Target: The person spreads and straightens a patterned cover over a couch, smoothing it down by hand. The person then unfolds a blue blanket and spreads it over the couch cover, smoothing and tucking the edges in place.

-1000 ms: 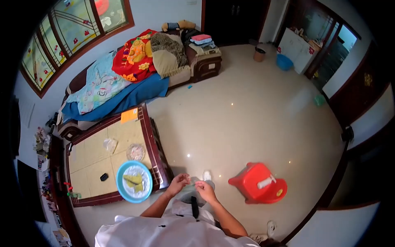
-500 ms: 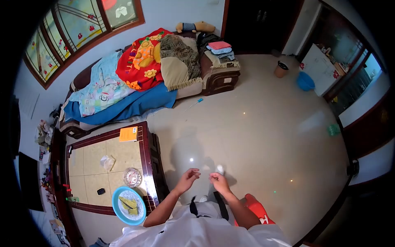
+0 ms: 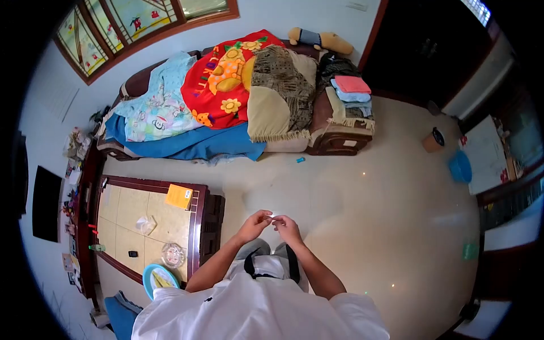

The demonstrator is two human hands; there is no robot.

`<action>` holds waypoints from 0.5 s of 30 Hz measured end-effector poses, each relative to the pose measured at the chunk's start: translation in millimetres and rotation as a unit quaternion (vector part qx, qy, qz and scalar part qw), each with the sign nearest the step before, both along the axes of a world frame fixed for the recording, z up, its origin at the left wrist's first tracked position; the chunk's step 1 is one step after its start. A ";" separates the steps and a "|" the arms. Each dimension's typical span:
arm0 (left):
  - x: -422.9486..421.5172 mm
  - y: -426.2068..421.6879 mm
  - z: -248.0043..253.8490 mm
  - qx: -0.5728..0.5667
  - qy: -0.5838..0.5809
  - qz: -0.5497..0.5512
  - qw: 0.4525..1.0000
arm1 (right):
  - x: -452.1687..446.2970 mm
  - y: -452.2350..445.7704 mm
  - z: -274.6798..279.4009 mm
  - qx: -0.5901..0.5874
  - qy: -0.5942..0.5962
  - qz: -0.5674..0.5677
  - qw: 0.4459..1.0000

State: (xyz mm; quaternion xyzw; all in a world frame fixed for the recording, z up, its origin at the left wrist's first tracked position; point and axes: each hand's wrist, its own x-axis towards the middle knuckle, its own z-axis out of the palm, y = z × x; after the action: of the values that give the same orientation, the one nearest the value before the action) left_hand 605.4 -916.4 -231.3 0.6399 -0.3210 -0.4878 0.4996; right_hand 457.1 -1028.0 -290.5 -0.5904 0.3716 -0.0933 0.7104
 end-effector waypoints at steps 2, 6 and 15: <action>22.0 -27.0 13.1 0.022 -0.015 0.023 0.999 | 24.7 -43.8 14.6 0.019 0.004 -0.011 1.000; 75.7 -71.8 -28.4 0.084 0.005 0.061 0.995 | 67.2 -121.2 11.4 0.039 0.013 -0.008 0.999; 311.9 -280.8 -96.5 0.070 -0.074 0.147 0.984 | 189.1 -265.3 -23.7 0.031 0.066 -0.063 0.995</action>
State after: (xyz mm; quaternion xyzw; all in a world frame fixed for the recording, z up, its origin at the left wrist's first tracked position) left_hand 917.3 -1197.2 -327.8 0.7476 -0.2249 -0.3816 0.4949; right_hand 646.1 -1293.3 -314.2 -0.5483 0.4566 -0.0869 0.6952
